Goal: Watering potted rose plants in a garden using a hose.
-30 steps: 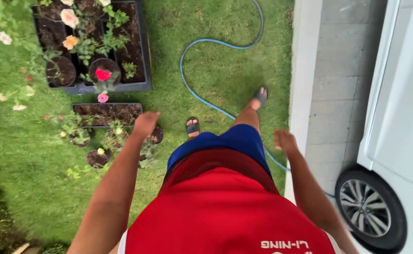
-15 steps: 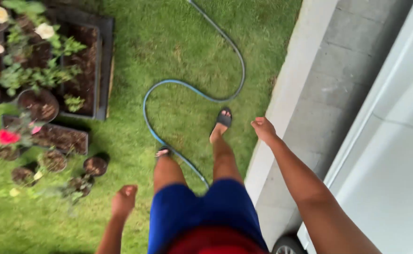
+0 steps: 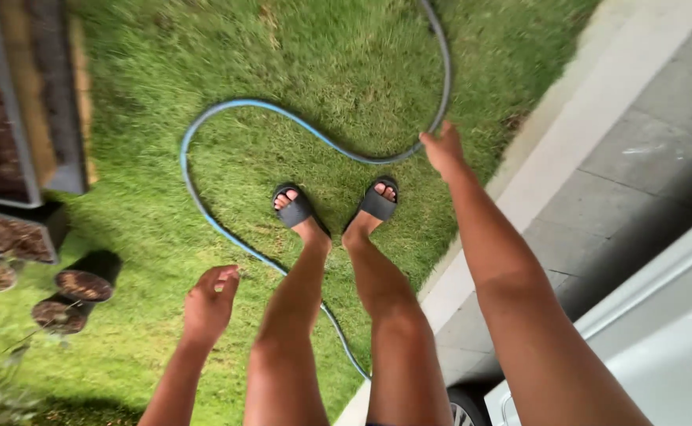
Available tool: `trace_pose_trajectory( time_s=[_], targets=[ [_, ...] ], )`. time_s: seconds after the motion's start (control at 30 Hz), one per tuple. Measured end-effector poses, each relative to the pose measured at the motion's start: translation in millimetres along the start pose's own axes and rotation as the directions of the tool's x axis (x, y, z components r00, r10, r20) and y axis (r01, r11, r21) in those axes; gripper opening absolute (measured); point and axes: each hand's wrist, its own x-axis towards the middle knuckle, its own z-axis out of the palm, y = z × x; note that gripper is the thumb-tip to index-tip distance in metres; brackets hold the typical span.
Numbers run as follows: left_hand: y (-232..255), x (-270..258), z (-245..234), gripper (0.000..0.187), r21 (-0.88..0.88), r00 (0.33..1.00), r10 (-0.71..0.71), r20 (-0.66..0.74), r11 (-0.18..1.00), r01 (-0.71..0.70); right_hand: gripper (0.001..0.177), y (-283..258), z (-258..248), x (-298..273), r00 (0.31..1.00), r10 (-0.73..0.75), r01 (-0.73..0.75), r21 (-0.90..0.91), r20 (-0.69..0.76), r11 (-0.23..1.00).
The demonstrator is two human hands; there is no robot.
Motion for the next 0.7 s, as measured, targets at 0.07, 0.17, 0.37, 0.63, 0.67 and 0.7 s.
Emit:
trace_pose_trajectory(
  time_s=[0.07,0.17,0.37,0.63,0.67,0.7],
  targets=[
    [-5.4,28.8,18.3,0.032,0.006,1.000,-0.011,0.013,1.000,0.011,0.081,7.8,6.0,33.1,0.997,0.047,-0.049,-0.039,-0.061,0.998],
    [-8.2,63.8,39.2,0.031,0.024,1.000,-0.009,0.027,1.000,0.008,0.097,0.9,10.1,63.4,0.977,0.188,-0.186,0.029,-0.098,0.982],
    [7.4,106.4,69.4,0.028,-0.059,0.996,0.058,0.060,0.997,-0.055,0.093,54.7,25.2,126.0,0.964,0.235,-0.210,0.184,-0.127,0.960],
    [94.7,117.5,83.9,0.032,-0.249,0.959,0.283,0.034,0.931,-0.266,0.017,-38.6,18.6,-8.0,0.975,-0.221,0.221,0.004,0.034,0.975],
    [117.1,115.4,77.9,0.040,-0.265,0.964,0.264,0.042,0.933,-0.244,0.013,-62.5,20.6,-44.3,0.945,-0.323,0.321,0.044,0.057,0.946],
    [140.8,114.2,69.7,0.050,-0.282,0.968,0.248,0.047,0.933,-0.225,0.011,-87.9,22.5,-80.2,0.903,-0.424,0.418,0.086,0.075,0.904]
  ],
)
